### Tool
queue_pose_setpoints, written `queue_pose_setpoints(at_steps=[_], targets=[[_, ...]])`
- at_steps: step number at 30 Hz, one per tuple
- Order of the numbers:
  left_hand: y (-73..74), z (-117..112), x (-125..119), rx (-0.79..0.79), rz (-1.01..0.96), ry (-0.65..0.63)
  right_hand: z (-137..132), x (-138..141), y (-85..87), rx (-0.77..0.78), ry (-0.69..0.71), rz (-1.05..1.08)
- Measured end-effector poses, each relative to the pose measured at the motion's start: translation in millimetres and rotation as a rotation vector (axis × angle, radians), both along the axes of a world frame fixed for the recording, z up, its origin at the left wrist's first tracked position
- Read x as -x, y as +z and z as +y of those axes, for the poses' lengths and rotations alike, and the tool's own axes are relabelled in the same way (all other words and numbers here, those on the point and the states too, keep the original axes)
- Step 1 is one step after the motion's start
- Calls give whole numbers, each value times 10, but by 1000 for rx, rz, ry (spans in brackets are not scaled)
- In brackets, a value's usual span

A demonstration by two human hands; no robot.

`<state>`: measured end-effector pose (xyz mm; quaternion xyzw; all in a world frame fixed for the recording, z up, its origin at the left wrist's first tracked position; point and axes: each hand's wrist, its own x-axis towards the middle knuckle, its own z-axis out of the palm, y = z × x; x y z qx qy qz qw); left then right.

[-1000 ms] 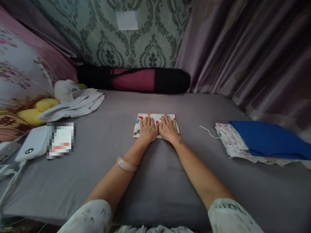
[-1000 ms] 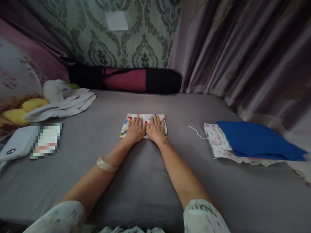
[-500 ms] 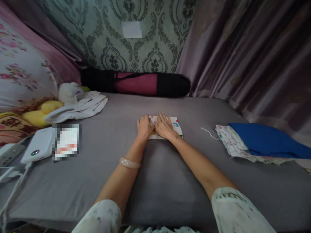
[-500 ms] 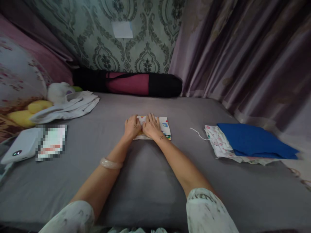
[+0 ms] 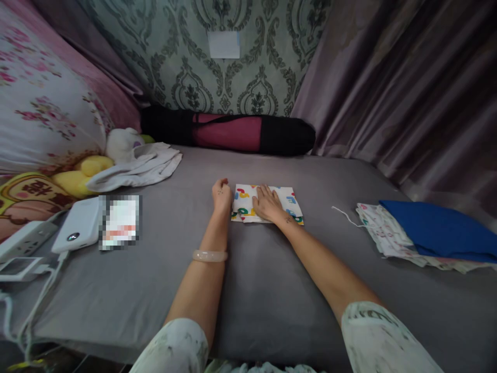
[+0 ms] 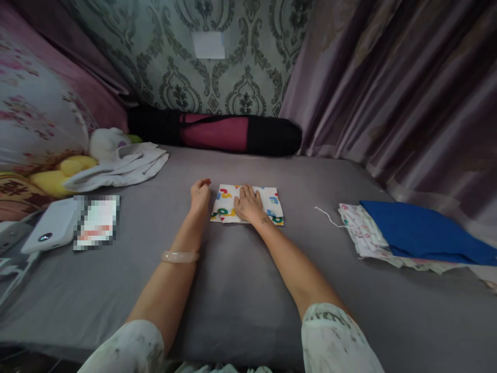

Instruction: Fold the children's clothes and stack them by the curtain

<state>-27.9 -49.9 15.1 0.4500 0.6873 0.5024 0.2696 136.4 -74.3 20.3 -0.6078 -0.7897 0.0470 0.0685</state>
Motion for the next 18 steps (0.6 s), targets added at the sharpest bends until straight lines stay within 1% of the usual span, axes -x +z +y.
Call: queue_pose_setpoints(at_steps=[3,6,8,10,14,18], targets=[[-11,16,35,-22,-66,30,11,104,75,-16,-15,-7],[-1,20,45,-29,-98,37,-9,315,131,-87,23,33],[7,21,40,-28,-100,27,-29,464,130,-100,68,61],[10,23,33,-22,-104,12,-45,572,99,-57,93,67],[-3,31,27,-8,-106,8,-48,635,16,33,104,56],[-9,27,20,-19,-61,0,-41,626,-3,26,104,45]])
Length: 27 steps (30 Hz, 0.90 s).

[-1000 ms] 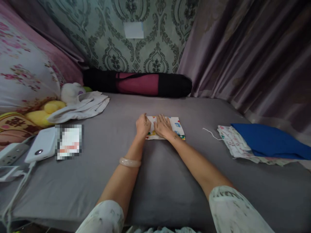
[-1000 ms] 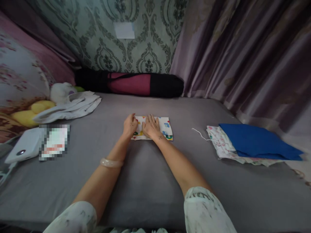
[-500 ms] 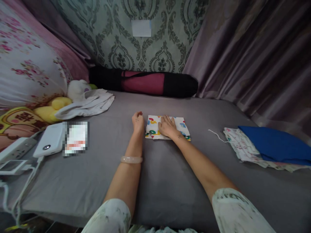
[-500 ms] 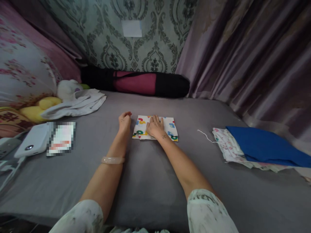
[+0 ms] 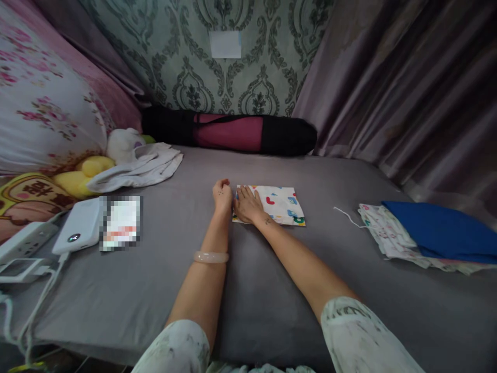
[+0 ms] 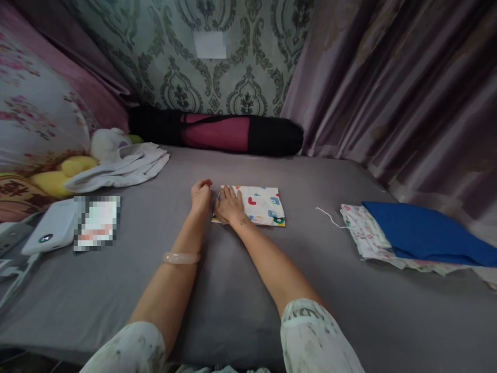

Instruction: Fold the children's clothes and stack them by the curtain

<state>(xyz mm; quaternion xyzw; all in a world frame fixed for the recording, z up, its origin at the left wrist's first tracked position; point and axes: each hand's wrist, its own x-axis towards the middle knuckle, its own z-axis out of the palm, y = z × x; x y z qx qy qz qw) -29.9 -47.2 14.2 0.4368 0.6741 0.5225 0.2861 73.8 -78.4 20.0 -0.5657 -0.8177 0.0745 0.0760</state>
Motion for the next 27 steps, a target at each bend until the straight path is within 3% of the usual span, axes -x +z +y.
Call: queue_pose_setpoints(at_steps=[5,9,14,18,22,27], targets=[[29,-9,-56,-15,75,-41,2,-45,68,34,11,57],[76,-46,-199,-33,232,-175,3,-288,148,-34,-40,117],[96,-233,-506,-59,688,-454,-20,-825,184,-87,-106,29],[53,-373,-677,-37,1009,-517,-20,-1114,116,-47,-78,-40],[13,-380,-694,68,1078,-563,-5,-1176,1,-29,-66,-48],[-5,-338,-659,82,1086,-592,-3,-1154,-68,-69,-78,-16]])
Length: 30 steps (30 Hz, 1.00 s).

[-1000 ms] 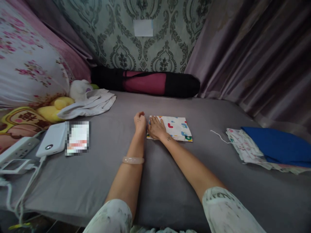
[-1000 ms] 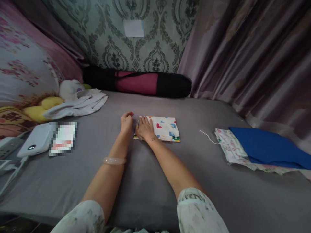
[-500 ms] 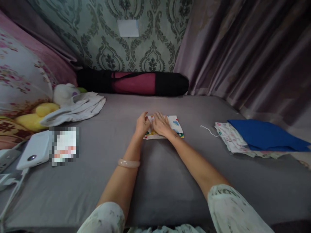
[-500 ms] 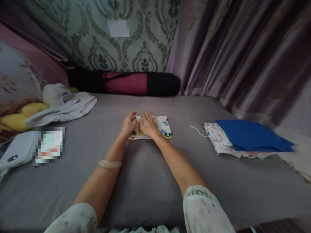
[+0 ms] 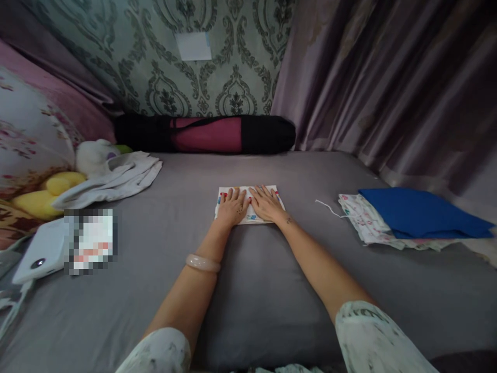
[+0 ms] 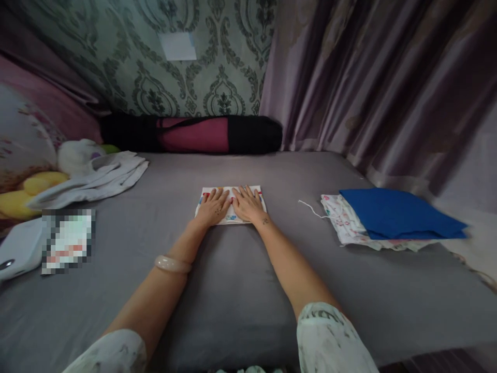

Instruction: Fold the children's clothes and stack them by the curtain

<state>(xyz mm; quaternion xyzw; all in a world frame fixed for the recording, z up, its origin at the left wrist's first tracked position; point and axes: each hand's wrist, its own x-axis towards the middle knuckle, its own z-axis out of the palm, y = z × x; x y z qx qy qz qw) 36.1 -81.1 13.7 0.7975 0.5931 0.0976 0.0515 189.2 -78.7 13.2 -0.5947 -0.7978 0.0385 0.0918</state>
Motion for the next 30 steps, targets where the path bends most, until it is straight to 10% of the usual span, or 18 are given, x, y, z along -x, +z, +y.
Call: queue_pose_setpoints(at_steps=[25,30], targets=[[28,7,118,58,-19,227,22,-238,44,-13,-261,212],[153,47,381,64,-80,435,104,-559,218,210,-474,356]])
